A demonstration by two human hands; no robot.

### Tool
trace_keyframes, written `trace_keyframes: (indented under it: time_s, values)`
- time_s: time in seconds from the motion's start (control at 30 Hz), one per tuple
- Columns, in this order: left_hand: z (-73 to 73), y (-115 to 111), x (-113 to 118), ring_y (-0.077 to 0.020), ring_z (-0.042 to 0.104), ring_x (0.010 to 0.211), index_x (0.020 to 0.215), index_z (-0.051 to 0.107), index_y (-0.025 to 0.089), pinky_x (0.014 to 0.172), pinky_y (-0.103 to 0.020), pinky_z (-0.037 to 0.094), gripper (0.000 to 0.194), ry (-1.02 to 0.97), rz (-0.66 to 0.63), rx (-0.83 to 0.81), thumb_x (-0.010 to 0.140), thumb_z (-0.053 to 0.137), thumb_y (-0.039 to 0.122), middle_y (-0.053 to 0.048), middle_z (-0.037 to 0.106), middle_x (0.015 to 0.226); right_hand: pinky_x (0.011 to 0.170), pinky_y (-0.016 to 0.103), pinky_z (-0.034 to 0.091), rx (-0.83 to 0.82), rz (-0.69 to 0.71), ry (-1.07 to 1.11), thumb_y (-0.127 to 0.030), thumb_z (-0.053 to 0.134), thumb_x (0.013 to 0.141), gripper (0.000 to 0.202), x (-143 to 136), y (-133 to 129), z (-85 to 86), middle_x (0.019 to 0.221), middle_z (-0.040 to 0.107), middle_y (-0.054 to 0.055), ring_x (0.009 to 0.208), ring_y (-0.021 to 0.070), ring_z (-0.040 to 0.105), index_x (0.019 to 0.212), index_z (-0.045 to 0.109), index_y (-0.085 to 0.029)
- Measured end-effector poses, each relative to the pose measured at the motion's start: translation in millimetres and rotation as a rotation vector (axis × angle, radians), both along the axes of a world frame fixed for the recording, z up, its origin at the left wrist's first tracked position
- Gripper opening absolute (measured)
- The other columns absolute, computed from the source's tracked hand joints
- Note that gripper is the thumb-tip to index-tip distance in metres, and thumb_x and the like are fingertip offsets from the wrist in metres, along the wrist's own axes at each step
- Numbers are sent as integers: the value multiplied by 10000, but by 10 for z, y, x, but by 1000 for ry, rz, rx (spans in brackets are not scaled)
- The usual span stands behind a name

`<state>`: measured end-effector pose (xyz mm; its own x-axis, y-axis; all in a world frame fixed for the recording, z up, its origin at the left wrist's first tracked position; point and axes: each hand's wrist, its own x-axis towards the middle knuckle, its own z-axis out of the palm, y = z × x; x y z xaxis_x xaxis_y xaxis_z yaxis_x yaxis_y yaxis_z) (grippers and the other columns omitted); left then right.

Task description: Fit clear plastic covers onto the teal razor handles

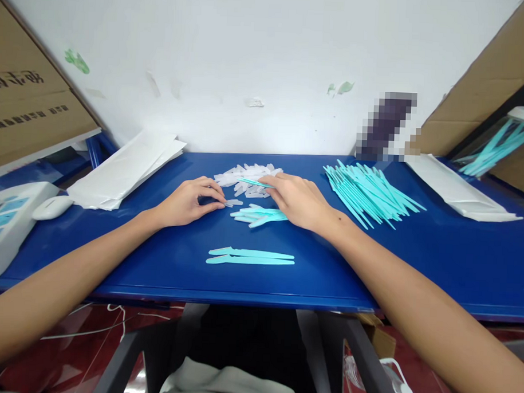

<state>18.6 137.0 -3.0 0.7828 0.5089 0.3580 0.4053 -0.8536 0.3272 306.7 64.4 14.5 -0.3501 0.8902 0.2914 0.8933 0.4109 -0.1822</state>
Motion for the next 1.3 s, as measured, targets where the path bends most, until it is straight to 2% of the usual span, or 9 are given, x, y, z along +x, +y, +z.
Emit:
trace_keyframes:
  time_s: [0.2, 0.33, 0.47, 0.53, 0.63, 0.7, 1.0, 1.2, 1.3]
  values:
    - [-21, -27, 52, -241, 653, 1110, 1020, 751, 218, 1004, -419, 472, 221, -50, 4, -31, 999, 592, 370, -72, 740, 1155, 863, 404, 480, -25, -73, -12, -288, 386, 1030, 445, -30, -21, 27, 1319, 715, 123, 1152, 345, 679, 1383, 642, -200]
    - [-51, -20, 89, -247, 642, 1156, 1033, 742, 232, 1007, -426, 445, 217, -20, 10, -27, 1013, 573, 368, -58, 750, 1200, 708, 357, 449, -14, -141, -15, -264, 404, 996, 489, -41, -43, 53, 1021, 784, 115, 868, 308, 724, 1457, 532, -165]
    - [-76, -13, 110, -243, 651, 1145, 1022, 746, 241, 995, -431, 432, 210, 8, -1, -25, 1014, 571, 355, -46, 756, 1210, 642, 331, 420, -6, -96, -8, -236, 409, 977, 450, -48, -51, 72, 867, 770, 87, 734, 272, 701, 1386, 574, -149]
    - [-79, -8, 108, -244, 658, 1136, 1019, 756, 240, 986, -427, 436, 200, 13, -3, -14, 1006, 582, 339, -47, 764, 1192, 687, 347, 457, -10, -69, 4, -225, 419, 972, 439, -53, -51, 76, 936, 788, 105, 795, 284, 725, 1353, 624, -150]
    - [-81, 5, 96, -235, 673, 1090, 1027, 766, 243, 981, -416, 441, 196, 2, -2, 22, 1001, 590, 325, -45, 776, 1147, 836, 388, 512, 9, -24, 44, -214, 438, 969, 431, -51, -45, 67, 1191, 773, 115, 1029, 320, 737, 1316, 690, -171]
    - [-83, 13, 89, -221, 682, 1038, 1031, 770, 247, 962, -401, 450, 195, 2, -3, 34, 1003, 591, 319, -37, 784, 1105, 915, 414, 519, 32, -5, 60, -212, 450, 971, 425, -39, -37, 54, 1278, 745, 97, 1135, 335, 711, 1300, 718, -182]
    - [-102, 12, 118, -230, 648, 1093, 1036, 779, 247, 979, -408, 437, 185, -21, -5, 56, 994, 617, 323, -50, 757, 1136, 939, 378, 546, 73, 6, 127, -184, 484, 965, 413, -29, -13, 43, 1192, 780, 92, 1060, 287, 746, 1287, 741, -157]
    - [-82, 21, 152, -244, 638, 1133, 1060, 779, 257, 991, -422, 432, 188, -26, -25, 13, 994, 614, 317, -36, 779, 1158, 875, 380, 536, 63, 26, 64, -198, 451, 991, 429, -42, -11, -2, 1194, 767, 105, 1071, 298, 724, 1340, 700, -174]
    - [-70, 19, 153, -231, 671, 1074, 1038, 783, 264, 969, -413, 430, 198, -9, -27, 6, 1002, 594, 309, -35, 786, 1122, 860, 384, 528, 39, 2, 33, -222, 439, 1000, 433, -35, -17, -5, 1241, 752, 112, 1091, 310, 714, 1356, 680, -168]
